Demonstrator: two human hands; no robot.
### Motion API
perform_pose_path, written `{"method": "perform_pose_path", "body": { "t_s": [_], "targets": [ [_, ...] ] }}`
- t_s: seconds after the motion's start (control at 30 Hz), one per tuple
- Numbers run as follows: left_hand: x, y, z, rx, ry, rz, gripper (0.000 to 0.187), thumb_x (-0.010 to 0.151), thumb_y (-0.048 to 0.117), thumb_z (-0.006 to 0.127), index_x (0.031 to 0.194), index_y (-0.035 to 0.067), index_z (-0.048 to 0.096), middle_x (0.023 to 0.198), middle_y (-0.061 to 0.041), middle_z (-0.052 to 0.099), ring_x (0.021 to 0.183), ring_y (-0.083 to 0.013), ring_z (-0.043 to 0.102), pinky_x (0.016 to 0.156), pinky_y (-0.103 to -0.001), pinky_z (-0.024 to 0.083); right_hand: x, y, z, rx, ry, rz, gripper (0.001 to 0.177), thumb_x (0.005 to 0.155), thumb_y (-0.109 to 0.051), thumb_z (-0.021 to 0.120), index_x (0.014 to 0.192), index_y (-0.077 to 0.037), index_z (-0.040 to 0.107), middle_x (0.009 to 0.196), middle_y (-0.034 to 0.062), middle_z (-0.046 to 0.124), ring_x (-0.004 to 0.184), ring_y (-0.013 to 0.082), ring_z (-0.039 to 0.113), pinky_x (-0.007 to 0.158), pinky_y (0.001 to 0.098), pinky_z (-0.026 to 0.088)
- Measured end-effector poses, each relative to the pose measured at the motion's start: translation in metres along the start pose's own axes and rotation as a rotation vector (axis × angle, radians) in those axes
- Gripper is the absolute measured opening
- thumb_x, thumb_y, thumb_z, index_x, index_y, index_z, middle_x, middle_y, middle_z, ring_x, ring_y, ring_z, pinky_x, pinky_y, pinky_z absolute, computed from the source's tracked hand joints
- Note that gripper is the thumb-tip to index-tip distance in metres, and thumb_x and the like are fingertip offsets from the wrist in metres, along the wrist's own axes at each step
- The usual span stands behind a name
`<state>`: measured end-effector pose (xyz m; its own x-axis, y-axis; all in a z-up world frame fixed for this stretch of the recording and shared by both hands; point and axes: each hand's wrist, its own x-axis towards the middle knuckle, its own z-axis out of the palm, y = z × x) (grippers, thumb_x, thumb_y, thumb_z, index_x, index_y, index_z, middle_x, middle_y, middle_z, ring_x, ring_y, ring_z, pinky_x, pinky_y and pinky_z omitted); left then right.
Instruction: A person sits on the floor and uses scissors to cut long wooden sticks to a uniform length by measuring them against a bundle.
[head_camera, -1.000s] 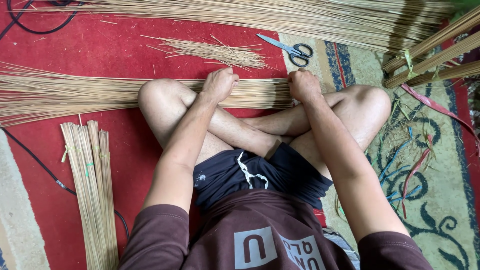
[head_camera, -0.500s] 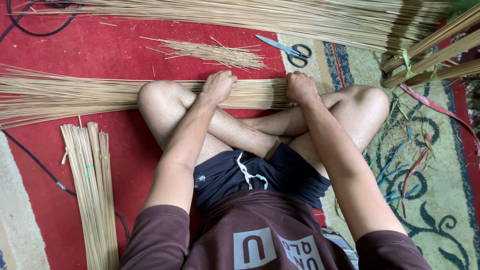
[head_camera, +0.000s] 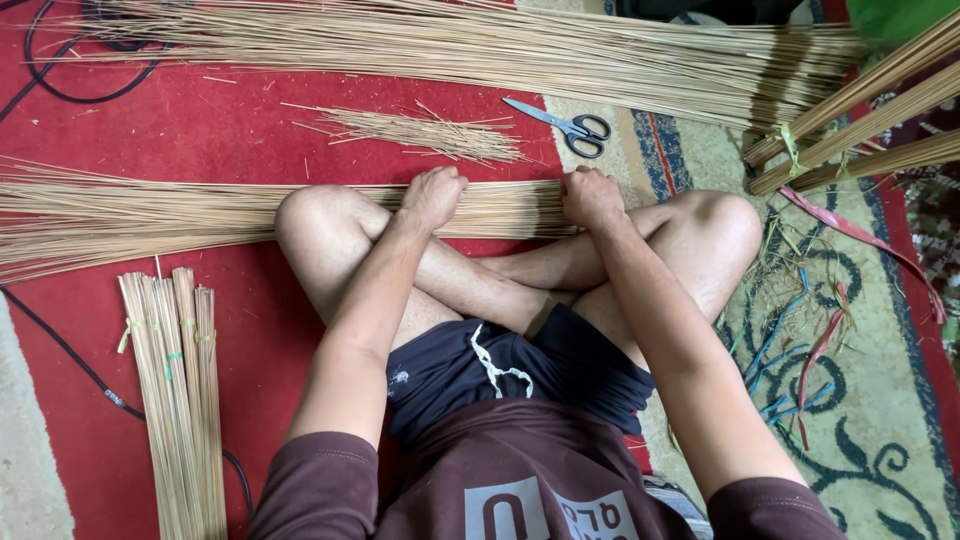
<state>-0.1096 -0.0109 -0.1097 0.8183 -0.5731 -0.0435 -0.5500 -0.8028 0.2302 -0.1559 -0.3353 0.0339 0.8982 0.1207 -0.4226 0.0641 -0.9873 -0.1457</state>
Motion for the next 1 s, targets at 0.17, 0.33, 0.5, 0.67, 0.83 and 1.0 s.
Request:
{"method": "perform_pose_path", "body": {
  "t_s": [0.17, 0.33, 0.5, 0.67, 0.83, 1.0],
  "targets": [
    [0.002, 0.001, -0.003, 0.000, -0.016, -0.011, 0.010, 0.092, 0.040, 0.068, 0.091, 0.030, 0.069, 0.091, 0.002, 0.063, 0.093, -0.0227, 0.065, 0.082, -0.039, 0.056, 0.006, 0.002, 0.003, -0.008, -0.036, 0.001, 0.018, 0.091, -0.025, 0.067, 0.101, -0.019, 0.081, 0.109, 0.0122, 0.070, 0.111, 0.0375, 0.068, 0.097, 0.0527, 0.052],
    [0.001, 0.004, -0.003, -0.002, -0.028, -0.018, 0.010, 0.091, 0.038, 0.069, 0.092, 0.029, 0.070, 0.092, 0.001, 0.064, 0.093, -0.0235, 0.066, 0.081, -0.041, 0.057, 0.004, 0.000, 0.000, 0.011, -0.052, -0.009, 0.017, 0.090, -0.024, 0.070, 0.102, -0.017, 0.080, 0.109, 0.0135, 0.070, 0.112, 0.0383, 0.068, 0.098, 0.0535, 0.052],
    [0.001, 0.006, -0.005, -0.001, -0.054, -0.037, 0.009, 0.093, 0.039, 0.068, 0.092, 0.030, 0.070, 0.093, 0.001, 0.064, 0.095, -0.0234, 0.067, 0.083, -0.041, 0.057, 0.004, 0.002, 0.001, 0.014, -0.034, -0.026, 0.021, 0.089, -0.027, 0.069, 0.101, -0.015, 0.080, 0.107, 0.0140, 0.071, 0.109, 0.0381, 0.069, 0.096, 0.0547, 0.053],
    [0.002, 0.005, -0.010, -0.049, -0.083, -0.050, 0.011, 0.093, 0.041, 0.068, 0.093, 0.030, 0.070, 0.094, 0.000, 0.065, 0.097, -0.0254, 0.068, 0.085, -0.042, 0.057, 0.000, -0.004, -0.006, 0.031, -0.039, -0.035, 0.021, 0.088, -0.025, 0.068, 0.101, -0.013, 0.080, 0.106, 0.0146, 0.071, 0.108, 0.0381, 0.070, 0.095, 0.0542, 0.053],
    [0.000, 0.008, -0.018, -0.058, -0.079, -0.045, 0.011, 0.094, 0.038, 0.067, 0.093, 0.028, 0.070, 0.092, -0.001, 0.065, 0.096, -0.0259, 0.069, 0.083, -0.042, 0.058, 0.003, -0.002, -0.003, 0.032, -0.038, -0.028, 0.024, 0.088, -0.028, 0.065, 0.099, -0.014, 0.080, 0.104, 0.0137, 0.071, 0.107, 0.0383, 0.070, 0.094, 0.0547, 0.053],
    [-0.001, 0.008, -0.017, -0.063, -0.075, -0.049, 0.011, 0.093, 0.039, 0.068, 0.092, 0.028, 0.070, 0.091, -0.001, 0.064, 0.095, -0.0258, 0.069, 0.084, -0.042, 0.058, 0.004, -0.001, -0.001, 0.006, -0.042, -0.048, 0.018, 0.086, -0.025, 0.072, 0.099, -0.016, 0.081, 0.103, 0.0123, 0.072, 0.108, 0.0364, 0.071, 0.095, 0.0539, 0.053]
  ]
}}
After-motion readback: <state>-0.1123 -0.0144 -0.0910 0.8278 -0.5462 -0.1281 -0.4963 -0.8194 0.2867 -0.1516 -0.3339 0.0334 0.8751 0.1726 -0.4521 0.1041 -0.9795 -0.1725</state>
